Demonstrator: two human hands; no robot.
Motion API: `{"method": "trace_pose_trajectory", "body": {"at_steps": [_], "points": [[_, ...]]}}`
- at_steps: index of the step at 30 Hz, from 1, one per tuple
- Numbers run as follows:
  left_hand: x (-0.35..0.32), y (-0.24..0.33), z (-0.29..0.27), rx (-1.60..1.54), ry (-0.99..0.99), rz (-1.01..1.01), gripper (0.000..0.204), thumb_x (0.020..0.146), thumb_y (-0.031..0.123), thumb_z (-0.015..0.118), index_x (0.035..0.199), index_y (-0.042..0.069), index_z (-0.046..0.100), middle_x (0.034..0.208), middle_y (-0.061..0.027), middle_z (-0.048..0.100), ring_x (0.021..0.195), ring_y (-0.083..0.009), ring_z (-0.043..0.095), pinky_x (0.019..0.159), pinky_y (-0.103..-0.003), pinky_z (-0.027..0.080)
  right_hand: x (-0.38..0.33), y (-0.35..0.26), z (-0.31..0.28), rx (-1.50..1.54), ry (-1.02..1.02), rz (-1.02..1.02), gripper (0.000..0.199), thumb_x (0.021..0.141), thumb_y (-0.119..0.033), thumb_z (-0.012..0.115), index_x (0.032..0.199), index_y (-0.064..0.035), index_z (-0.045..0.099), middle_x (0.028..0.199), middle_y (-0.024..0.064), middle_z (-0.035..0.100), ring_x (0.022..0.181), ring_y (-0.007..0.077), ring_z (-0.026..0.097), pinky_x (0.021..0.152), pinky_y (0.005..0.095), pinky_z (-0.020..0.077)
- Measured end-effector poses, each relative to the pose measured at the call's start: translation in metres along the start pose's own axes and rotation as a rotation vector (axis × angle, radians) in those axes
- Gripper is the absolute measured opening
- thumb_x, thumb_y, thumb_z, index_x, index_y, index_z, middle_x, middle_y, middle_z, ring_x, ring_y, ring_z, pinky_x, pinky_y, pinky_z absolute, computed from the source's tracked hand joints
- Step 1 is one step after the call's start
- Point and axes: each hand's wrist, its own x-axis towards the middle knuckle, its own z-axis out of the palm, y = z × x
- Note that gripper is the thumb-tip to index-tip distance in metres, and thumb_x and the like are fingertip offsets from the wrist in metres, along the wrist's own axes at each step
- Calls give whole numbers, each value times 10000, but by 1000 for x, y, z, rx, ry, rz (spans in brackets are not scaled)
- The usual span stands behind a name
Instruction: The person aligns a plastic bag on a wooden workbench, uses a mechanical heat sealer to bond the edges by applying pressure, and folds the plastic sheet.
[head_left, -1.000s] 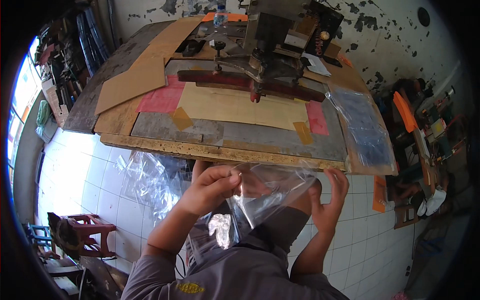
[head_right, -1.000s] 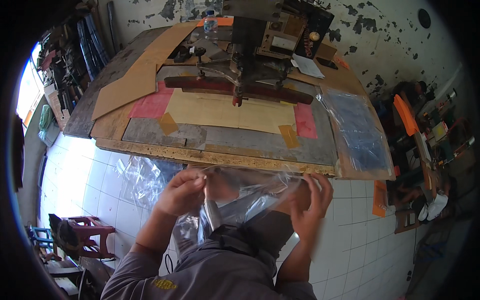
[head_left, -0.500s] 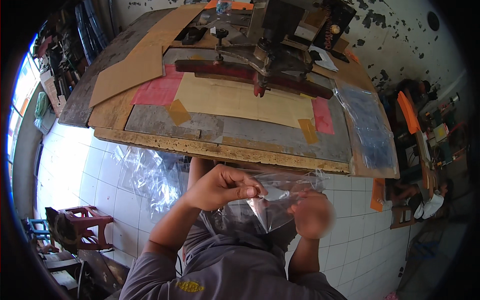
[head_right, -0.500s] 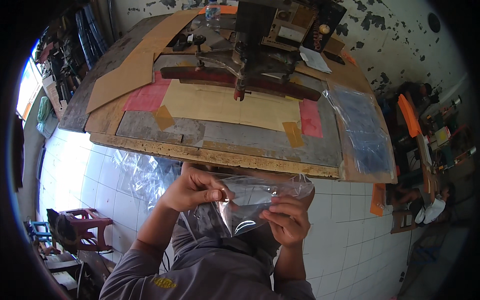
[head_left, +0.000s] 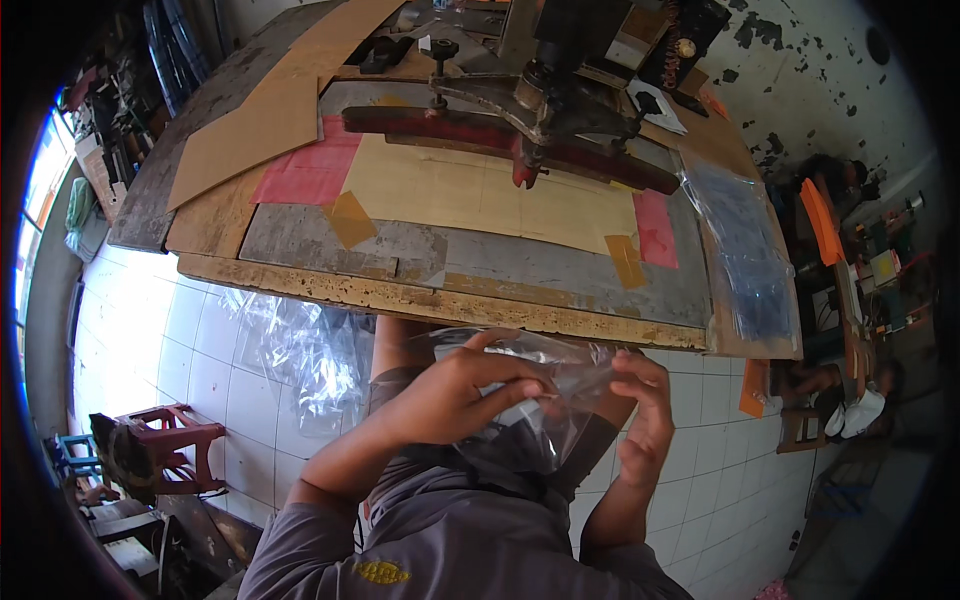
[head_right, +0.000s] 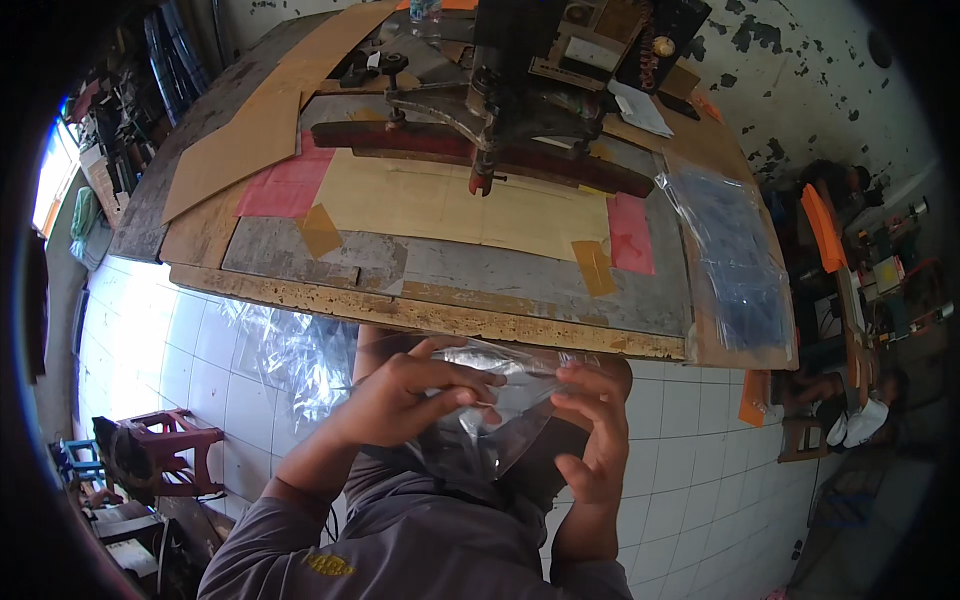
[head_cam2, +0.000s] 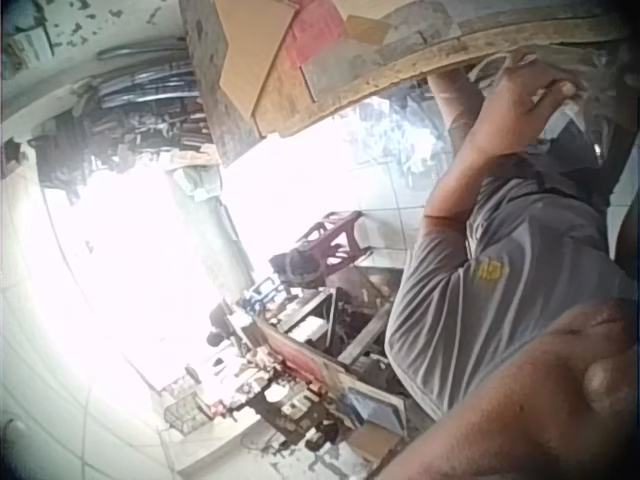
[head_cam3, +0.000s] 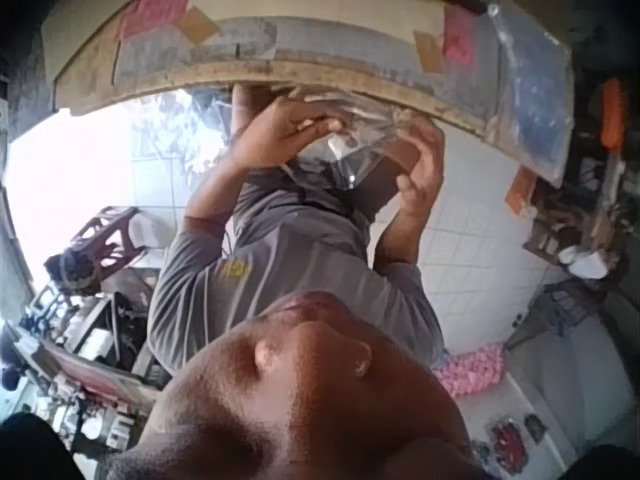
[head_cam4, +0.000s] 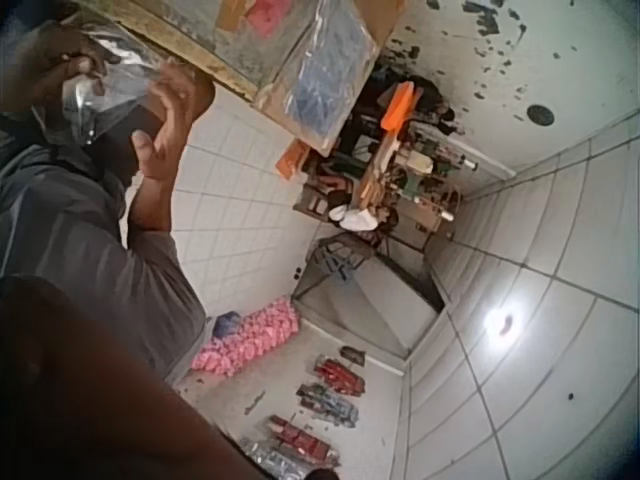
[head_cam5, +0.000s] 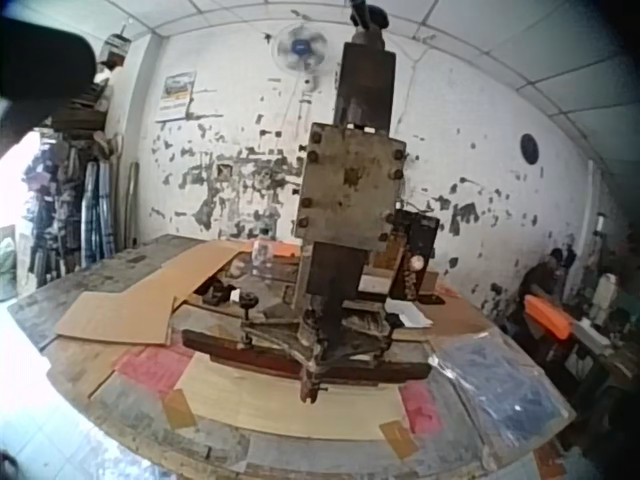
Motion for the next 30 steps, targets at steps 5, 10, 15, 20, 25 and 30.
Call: {"method": "trace_pose_trajectory", "body": {"at_steps": [5,10,15,20,25,30], "points": [[7,-4,19,85,-74,34,130,1030,142,673,1124,83,741,1024,-53,774,959,-263,736,1222,-549,328,18,-23,20,-398,-154,71,546,775,-212,943,1218,-16,692,1283,150,664,1241,332,648,1043,424,536],[8,-11,14,111,-129,62,152,1036,110,647,1159,88,733,1071,-51,773,1009,-257,737,1234,-567,309,22,-16,19,-354,-153,198,472,732,-55,925,1157,-21,722,1209,125,732,1199,289,692,1022,414,542],[13,-9,9,-5,-151,53,188,1042,94,643,1197,81,749,1133,-44,781,1109,-245,722,1257,-592,266,31,-23,23,-357,-178,205,500,719,-5,907,1185,-21,727,1223,117,741,1179,286,706,1016,401,547],[15,-10,3,-88,-226,-30,213,1045,71,627,1213,63,757,1163,-51,781,1142,-231,715,1252,-577,255,29,-15,16,-349,-248,203,516,771,-27,893,1247,-25,694,1249,127,716,1181,296,700,1006,407,554],[16,-10,1,-121,-210,-41,218,1031,66,643,1216,55,757,1172,-63,775,1141,-249,698,1199,-505,325,32,-16,17,-357,-263,133,536,814,-50,882,1307,-25,673,1262,127,707,1164,289,701,980,408,564],[15,-17,6,-289,-166,-87,220,1014,92,670,1218,55,744,1131,-140,765,1067,-296,717,975,-424,520,28,-7,18,-304,-230,127,439,871,-52,849,1279,-3,693,1177,130,737,1106,282,719,935,386,574]]}}
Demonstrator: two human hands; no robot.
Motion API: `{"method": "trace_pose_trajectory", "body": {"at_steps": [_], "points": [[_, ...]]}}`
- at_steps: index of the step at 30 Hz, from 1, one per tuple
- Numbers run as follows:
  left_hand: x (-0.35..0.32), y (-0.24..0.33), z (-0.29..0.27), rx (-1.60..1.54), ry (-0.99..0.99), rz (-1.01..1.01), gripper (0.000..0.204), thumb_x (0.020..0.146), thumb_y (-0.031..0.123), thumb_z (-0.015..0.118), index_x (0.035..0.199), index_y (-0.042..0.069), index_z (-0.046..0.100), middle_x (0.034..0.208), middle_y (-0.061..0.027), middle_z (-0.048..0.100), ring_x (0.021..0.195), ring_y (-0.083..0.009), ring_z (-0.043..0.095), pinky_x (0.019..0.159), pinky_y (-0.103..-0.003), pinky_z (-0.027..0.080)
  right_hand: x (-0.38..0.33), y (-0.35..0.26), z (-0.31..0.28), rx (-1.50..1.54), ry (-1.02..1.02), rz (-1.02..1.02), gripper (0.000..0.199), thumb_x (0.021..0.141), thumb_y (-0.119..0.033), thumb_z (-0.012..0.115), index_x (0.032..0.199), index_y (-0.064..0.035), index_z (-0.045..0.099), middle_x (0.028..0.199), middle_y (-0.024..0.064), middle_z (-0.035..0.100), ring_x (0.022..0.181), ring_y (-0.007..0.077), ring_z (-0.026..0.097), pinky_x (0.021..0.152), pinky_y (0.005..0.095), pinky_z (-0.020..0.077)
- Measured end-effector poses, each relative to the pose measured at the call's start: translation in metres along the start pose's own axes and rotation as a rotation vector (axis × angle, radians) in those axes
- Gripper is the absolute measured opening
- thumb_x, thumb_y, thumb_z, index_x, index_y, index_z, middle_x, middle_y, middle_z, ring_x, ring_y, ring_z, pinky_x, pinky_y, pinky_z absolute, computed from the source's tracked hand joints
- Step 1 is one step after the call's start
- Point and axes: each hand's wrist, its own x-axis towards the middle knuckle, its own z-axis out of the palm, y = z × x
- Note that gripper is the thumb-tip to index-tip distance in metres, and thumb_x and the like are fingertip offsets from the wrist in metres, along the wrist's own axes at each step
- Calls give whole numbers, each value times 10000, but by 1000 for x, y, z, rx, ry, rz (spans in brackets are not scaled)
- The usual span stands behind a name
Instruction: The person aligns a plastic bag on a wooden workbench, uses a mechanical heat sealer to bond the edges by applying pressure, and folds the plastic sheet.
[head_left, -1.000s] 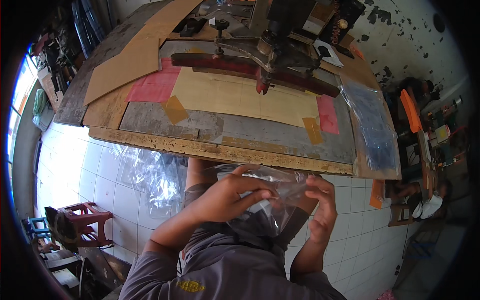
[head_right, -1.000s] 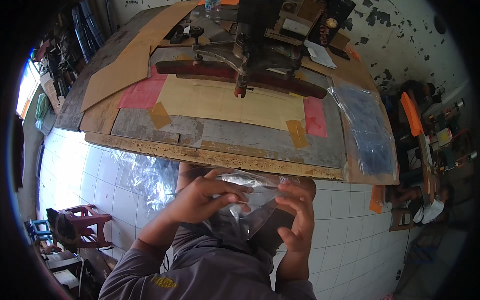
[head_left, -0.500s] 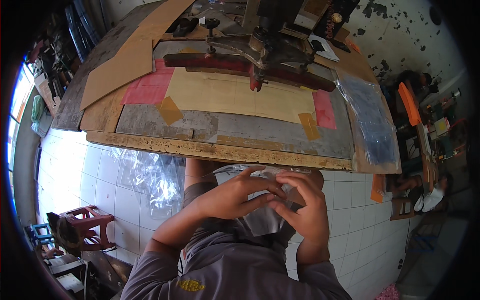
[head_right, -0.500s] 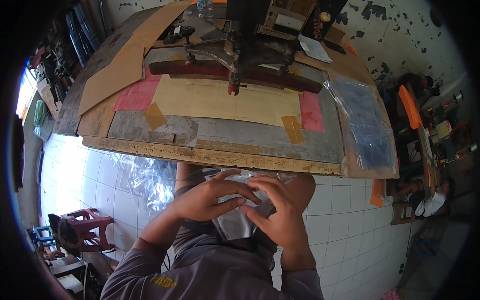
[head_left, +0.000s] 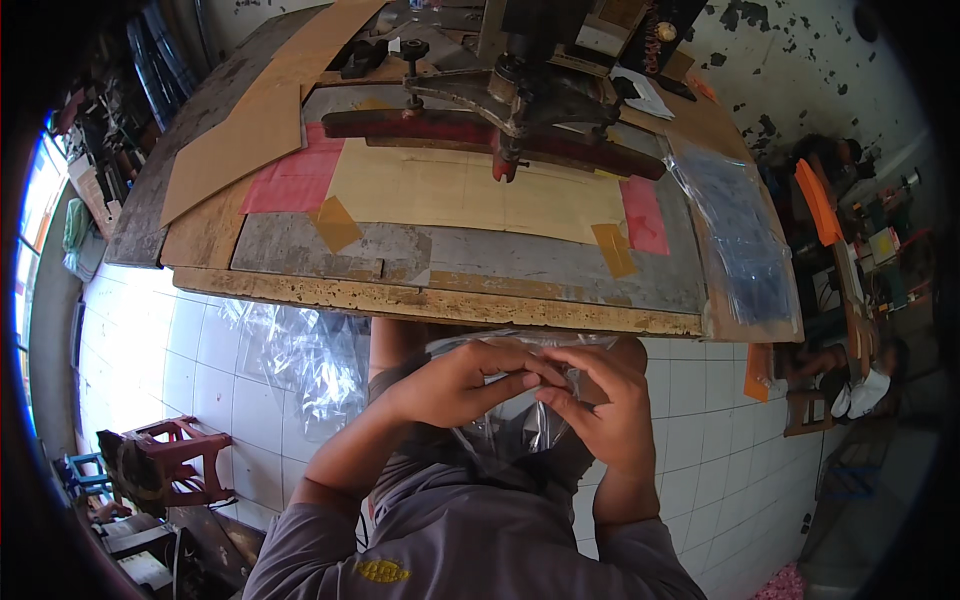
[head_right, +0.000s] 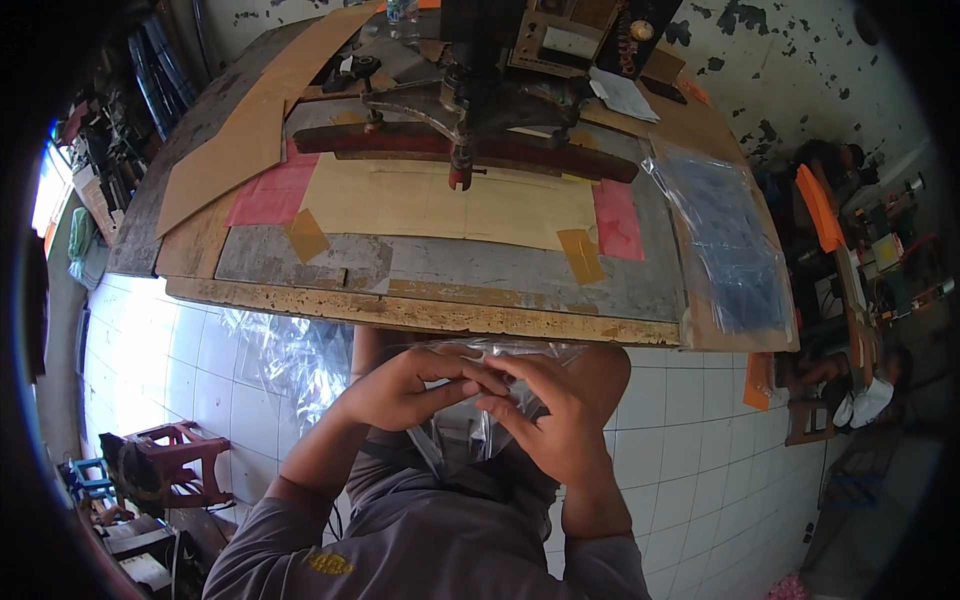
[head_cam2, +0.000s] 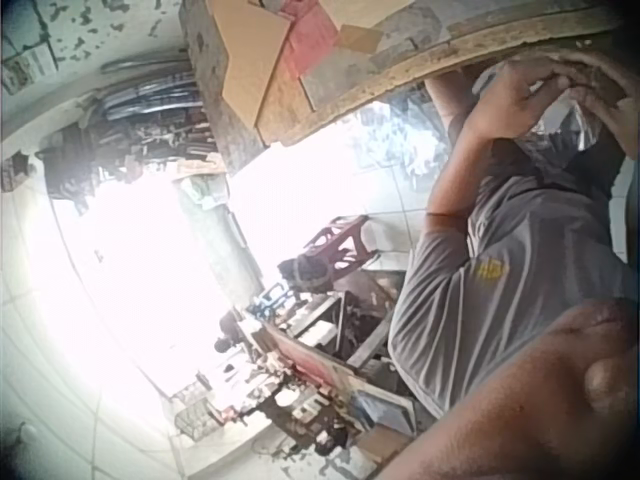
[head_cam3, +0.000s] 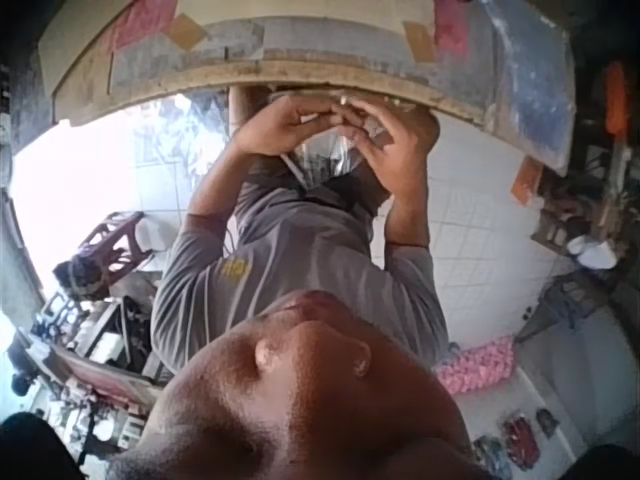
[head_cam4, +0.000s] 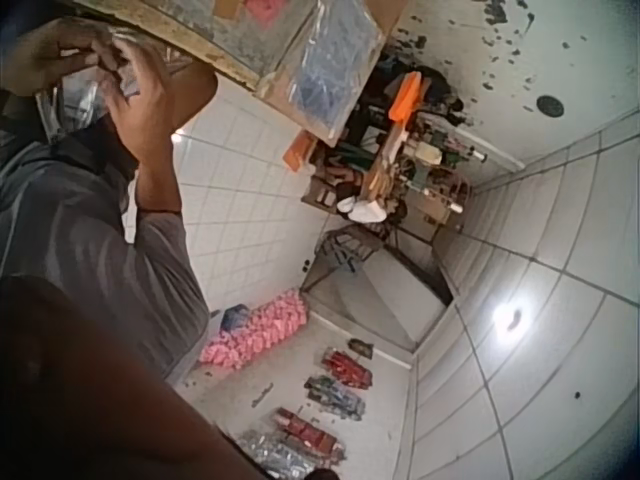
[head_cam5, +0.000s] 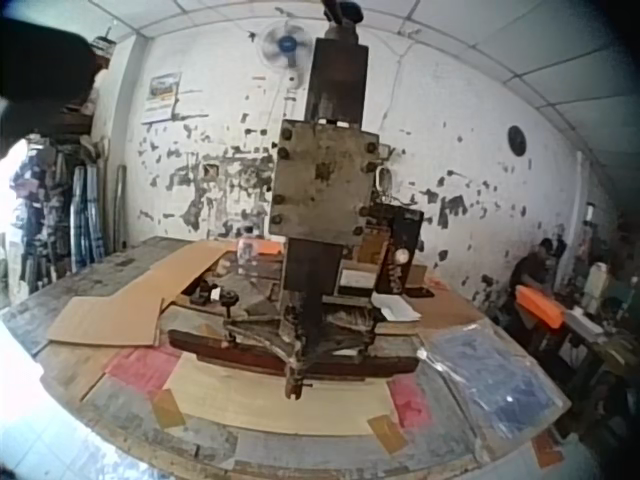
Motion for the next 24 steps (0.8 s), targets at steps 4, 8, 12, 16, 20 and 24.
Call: {"method": "trace_pose_trajectory", "body": {"at_steps": [4,8,12,16,20,24], "points": [[-1,3,-1,344,69,62,206,1014,75,678,1195,10,750,964,-134,789,926,-254,771,836,-355,586,3,-3,0,1,43,-19,348,897,-47,826,1224,12,721,1144,143,749,1070,266,727,901,363,570],[-2,17,1,400,93,-64,172,1001,145,711,1137,41,730,811,-124,756,722,-270,754,686,-368,564,7,0,3,-20,122,-30,283,903,-83,825,1163,8,759,1095,128,767,959,228,718,863,328,549],[-8,41,-6,441,77,-207,212,981,245,762,1076,63,711,729,-118,712,607,-268,711,577,-370,513,4,8,-9,-9,176,55,212,922,-85,805,1105,15,767,1028,108,766,901,174,693,832,295,523],[-38,24,-35,526,78,-130,315,934,337,830,1064,67,730,703,-73,693,605,-207,703,579,-343,507,2,18,-30,97,382,182,160,966,-133,778,1038,10,768,947,65,749,873,127,672,813,271,510],[-59,9,-56,446,287,-238,189,892,175,864,946,29,757,808,-39,749,728,-163,708,691,-317,536,1,34,-58,283,477,146,179,982,-127,760,1059,34,740,931,63,712,886,133,654,824,284,496],[-61,4,-63,511,500,-119,166,865,141,872,895,36,746,913,-65,764,787,-153,699,735,-314,536,3,47,-74,321,501,118,195,994,-150,745,1048,36,722,937,63,681,867,132,628,833,280,471]]}}
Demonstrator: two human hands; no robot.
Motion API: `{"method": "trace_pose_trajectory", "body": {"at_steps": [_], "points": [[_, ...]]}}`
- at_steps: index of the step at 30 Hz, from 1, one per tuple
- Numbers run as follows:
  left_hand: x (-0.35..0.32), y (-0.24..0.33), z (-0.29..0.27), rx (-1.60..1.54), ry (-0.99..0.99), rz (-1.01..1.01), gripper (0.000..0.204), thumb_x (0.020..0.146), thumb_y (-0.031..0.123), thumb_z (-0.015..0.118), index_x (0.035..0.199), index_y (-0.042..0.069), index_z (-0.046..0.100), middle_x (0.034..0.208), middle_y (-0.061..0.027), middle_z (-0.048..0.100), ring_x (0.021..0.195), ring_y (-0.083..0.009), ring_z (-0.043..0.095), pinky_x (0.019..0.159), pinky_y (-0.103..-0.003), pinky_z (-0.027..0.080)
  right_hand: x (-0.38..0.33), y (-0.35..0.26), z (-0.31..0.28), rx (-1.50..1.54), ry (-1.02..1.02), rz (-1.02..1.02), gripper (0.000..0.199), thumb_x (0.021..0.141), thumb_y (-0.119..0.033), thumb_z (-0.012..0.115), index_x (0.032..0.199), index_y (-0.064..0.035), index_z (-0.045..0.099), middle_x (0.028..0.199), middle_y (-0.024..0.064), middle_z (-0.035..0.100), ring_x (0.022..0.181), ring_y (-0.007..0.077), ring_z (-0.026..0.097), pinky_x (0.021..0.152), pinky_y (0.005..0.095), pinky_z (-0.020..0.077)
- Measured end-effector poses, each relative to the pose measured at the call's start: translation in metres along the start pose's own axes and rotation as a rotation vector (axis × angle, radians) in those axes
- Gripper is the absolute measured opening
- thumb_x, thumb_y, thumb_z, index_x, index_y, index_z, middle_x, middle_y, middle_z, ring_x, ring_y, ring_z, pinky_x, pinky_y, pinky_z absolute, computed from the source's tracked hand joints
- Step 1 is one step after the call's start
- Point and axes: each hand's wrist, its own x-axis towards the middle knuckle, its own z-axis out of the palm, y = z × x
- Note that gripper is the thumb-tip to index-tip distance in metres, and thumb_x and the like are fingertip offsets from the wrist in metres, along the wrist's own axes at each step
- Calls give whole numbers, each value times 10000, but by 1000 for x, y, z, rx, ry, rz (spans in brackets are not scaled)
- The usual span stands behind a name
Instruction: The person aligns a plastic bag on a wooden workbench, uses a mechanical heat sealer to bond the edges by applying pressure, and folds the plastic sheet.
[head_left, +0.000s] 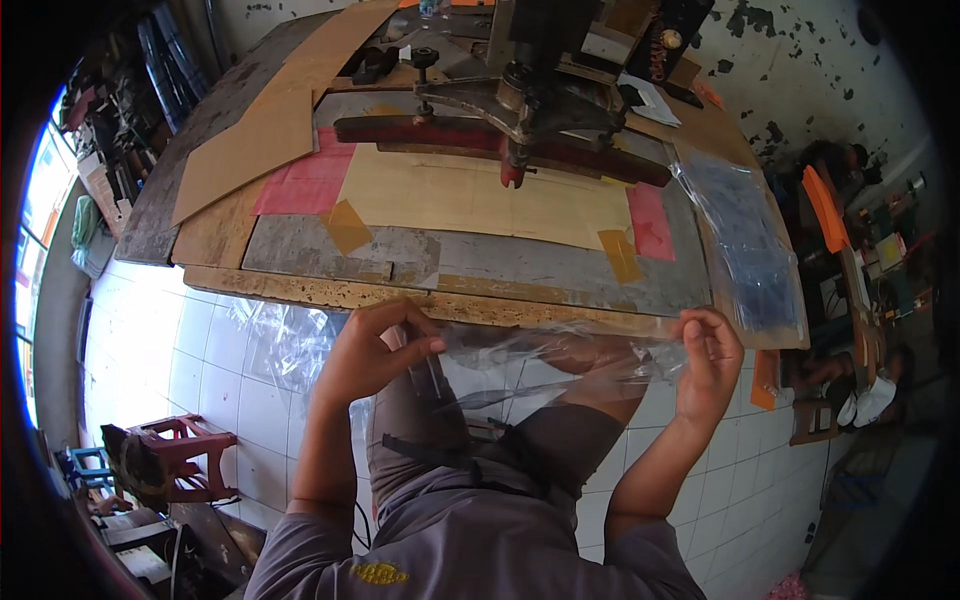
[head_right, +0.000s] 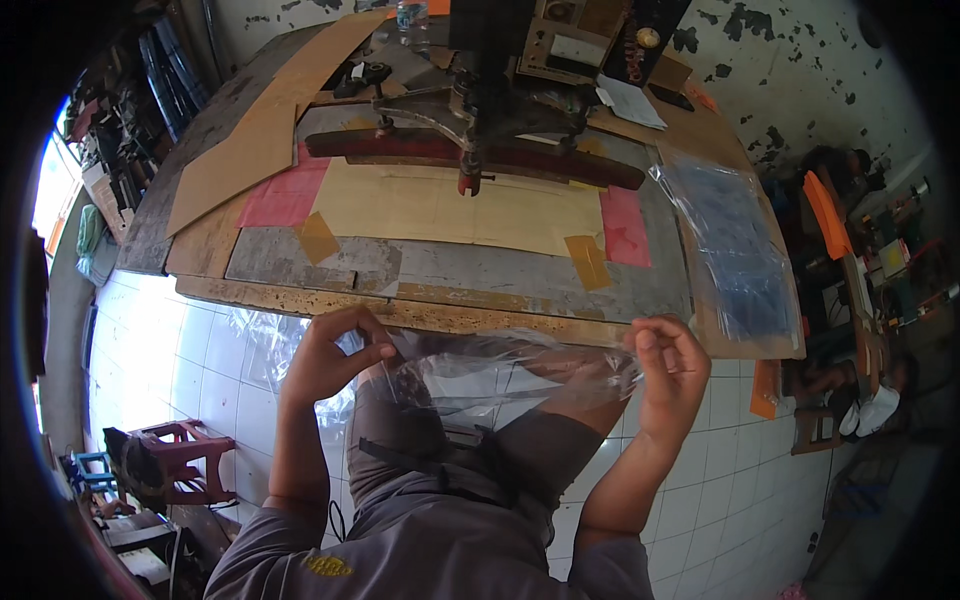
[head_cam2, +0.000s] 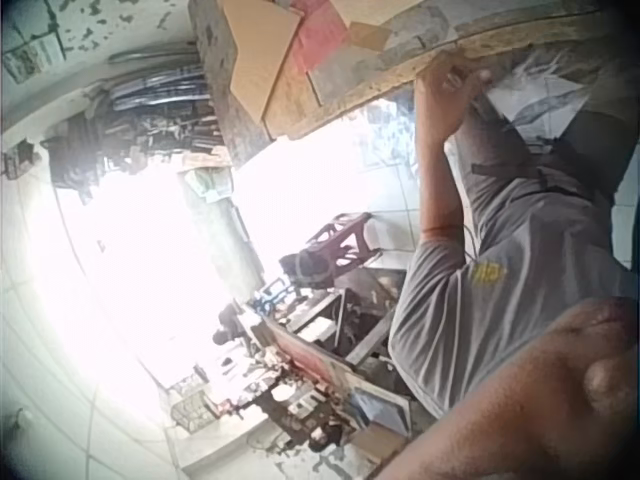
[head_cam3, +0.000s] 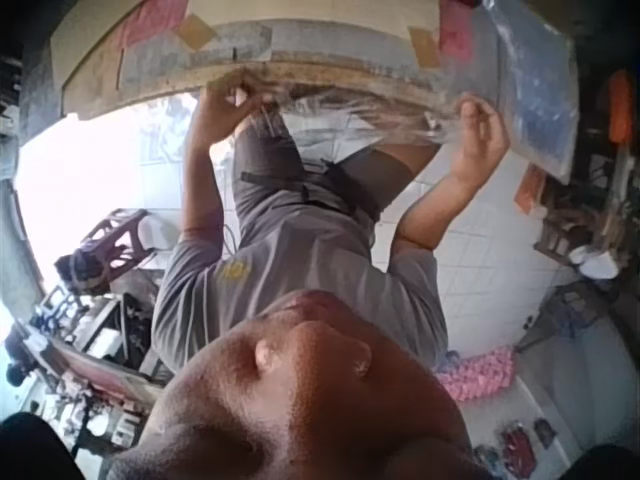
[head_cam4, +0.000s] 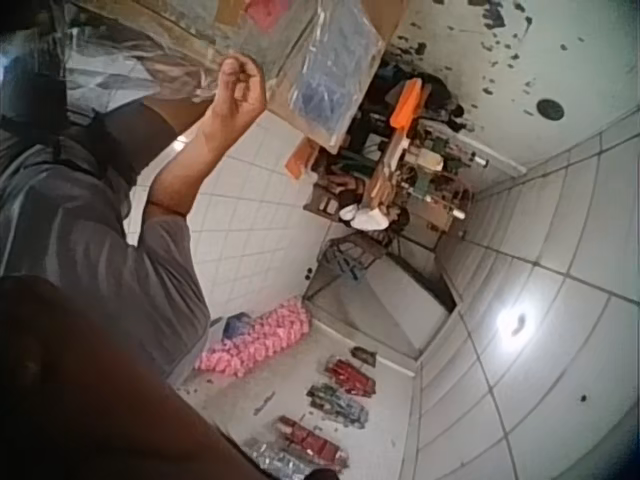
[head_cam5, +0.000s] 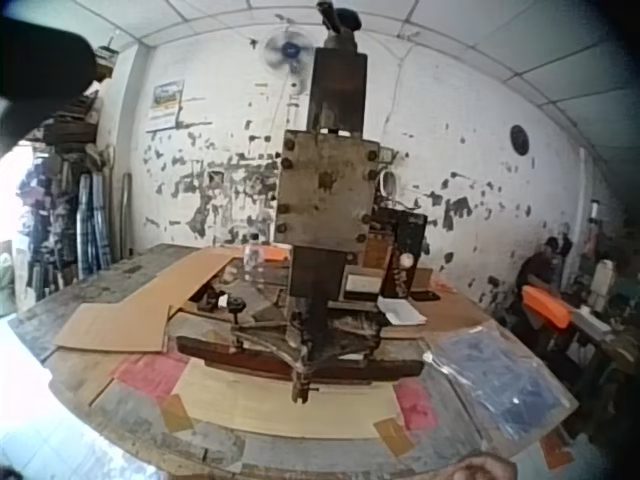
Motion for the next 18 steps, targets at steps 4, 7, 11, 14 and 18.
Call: {"method": "trace_pose_trajectory", "body": {"at_steps": [4,7,11,14,18], "points": [[8,5,11,95,163,174,170,884,93,844,973,41,709,956,-58,764,773,-143,691,760,-292,530,7,9,-7,100,46,-25,204,1002,-171,728,1048,27,708,923,54,661,868,134,609,835,280,454],[4,12,14,-104,81,-51,228,920,57,806,1102,37,669,989,-69,775,785,-126,697,778,-288,539,10,15,-11,184,74,12,212,1004,-178,729,1071,21,706,924,51,660,882,135,609,835,287,464],[15,25,9,-346,105,-151,311,970,50,760,1253,25,632,975,-105,793,801,-107,719,793,-286,560,16,18,-11,178,56,131,246,1006,-208,744,1100,18,715,936,49,686,880,135,629,836,290,482],[35,30,-9,-275,33,-139,337,985,53,745,1301,14,634,922,-105,798,829,-108,736,807,-286,569,22,38,-6,61,40,193,274,1000,-218,764,1131,19,723,941,52,715,856,136,659,808,290,512],[57,-7,-25,-194,-73,-122,333,1000,77,736,1310,-11,649,957,-84,808,881,-73,713,808,-266,557,35,73,7,64,-24,252,255,1001,-190,764,1151,16,740,940,63,732,825,136,682,763,286,556]]}}
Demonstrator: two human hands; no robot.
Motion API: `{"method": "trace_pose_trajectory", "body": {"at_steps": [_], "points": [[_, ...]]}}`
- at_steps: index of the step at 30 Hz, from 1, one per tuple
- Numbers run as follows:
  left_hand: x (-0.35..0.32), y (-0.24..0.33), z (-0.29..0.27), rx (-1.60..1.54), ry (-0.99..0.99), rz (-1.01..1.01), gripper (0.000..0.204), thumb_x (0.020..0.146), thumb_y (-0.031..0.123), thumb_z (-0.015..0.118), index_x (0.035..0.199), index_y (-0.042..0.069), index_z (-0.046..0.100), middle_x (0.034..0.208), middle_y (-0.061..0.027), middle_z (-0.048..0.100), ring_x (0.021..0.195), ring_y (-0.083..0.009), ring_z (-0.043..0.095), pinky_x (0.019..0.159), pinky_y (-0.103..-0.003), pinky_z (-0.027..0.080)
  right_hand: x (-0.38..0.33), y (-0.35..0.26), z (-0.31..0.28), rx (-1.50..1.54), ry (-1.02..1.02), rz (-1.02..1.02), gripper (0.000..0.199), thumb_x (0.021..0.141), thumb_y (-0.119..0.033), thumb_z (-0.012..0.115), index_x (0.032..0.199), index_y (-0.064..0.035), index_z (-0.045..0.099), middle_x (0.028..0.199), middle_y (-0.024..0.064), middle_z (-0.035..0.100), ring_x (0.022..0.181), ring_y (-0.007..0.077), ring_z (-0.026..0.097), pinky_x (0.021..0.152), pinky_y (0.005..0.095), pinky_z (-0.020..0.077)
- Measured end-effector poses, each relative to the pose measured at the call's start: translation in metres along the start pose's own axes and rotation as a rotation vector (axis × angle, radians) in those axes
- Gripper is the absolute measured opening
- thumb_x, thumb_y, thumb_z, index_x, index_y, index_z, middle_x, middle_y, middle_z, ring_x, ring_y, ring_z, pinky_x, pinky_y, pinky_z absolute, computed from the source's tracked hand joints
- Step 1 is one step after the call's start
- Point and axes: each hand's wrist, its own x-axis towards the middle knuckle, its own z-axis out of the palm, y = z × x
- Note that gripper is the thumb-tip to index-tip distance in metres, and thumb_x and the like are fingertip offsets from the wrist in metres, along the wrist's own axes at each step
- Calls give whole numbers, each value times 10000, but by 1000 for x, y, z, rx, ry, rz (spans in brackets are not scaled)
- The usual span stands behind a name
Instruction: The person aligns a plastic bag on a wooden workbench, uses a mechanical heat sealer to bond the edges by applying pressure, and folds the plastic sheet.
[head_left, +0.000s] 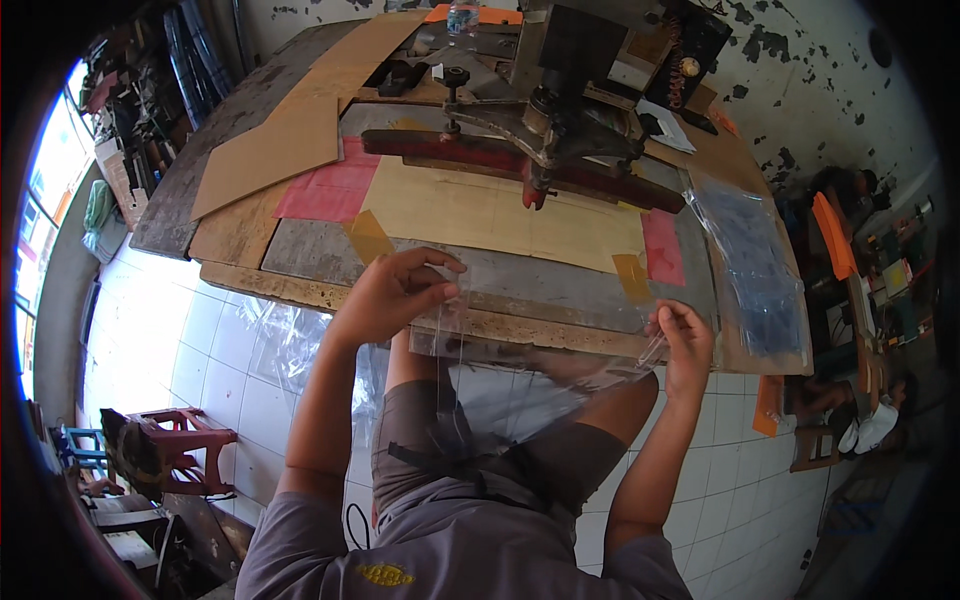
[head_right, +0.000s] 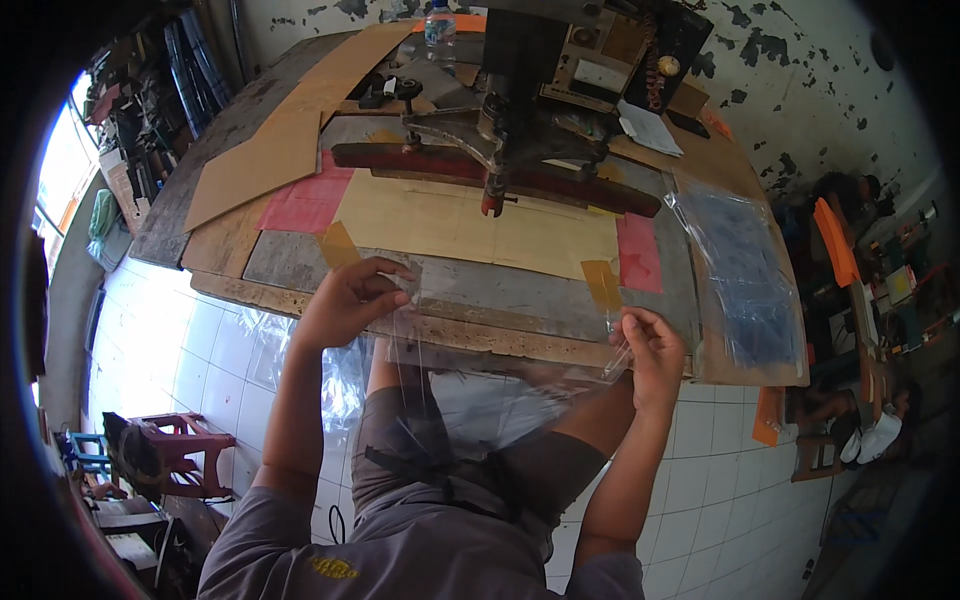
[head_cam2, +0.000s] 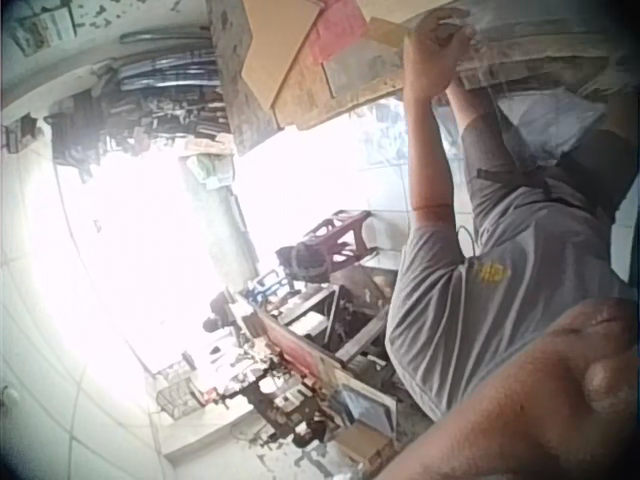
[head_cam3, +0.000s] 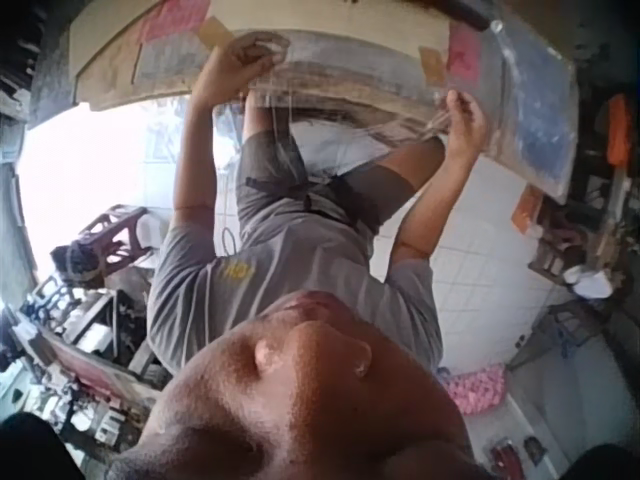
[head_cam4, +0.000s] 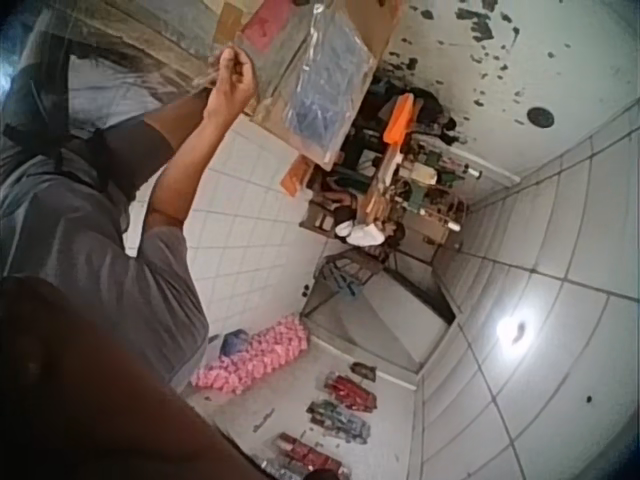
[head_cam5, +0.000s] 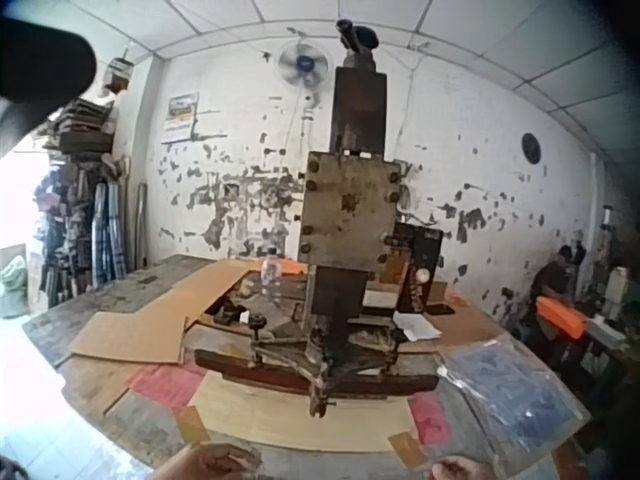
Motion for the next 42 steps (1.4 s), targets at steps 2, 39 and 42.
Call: {"method": "trace_pose_trajectory", "body": {"at_steps": [2,39,42], "points": [[7,-5,-6,13,-13,-34,330,1007,82,730,1312,-16,652,969,-76,809,877,-57,699,796,-250,547,10,11,1,-5,-17,16,241,1002,-175,760,1143,20,746,945,62,732,830,136,684,770,283,556],[-11,77,-1,76,159,144,302,906,60,836,1153,-7,675,792,-23,731,706,-51,672,634,-214,498,-34,-21,9,273,-1268,-75,651,879,-412,881,1262,61,649,1051,124,721,954,229,726,879,355,557],[-1,98,26,-32,-2,129,382,878,73,872,1178,18,643,724,27,653,657,-12,597,578,-193,421,-48,-47,51,478,-855,-93,787,848,-448,901,1376,39,580,1042,115,710,970,217,703,935,382,533]]}}
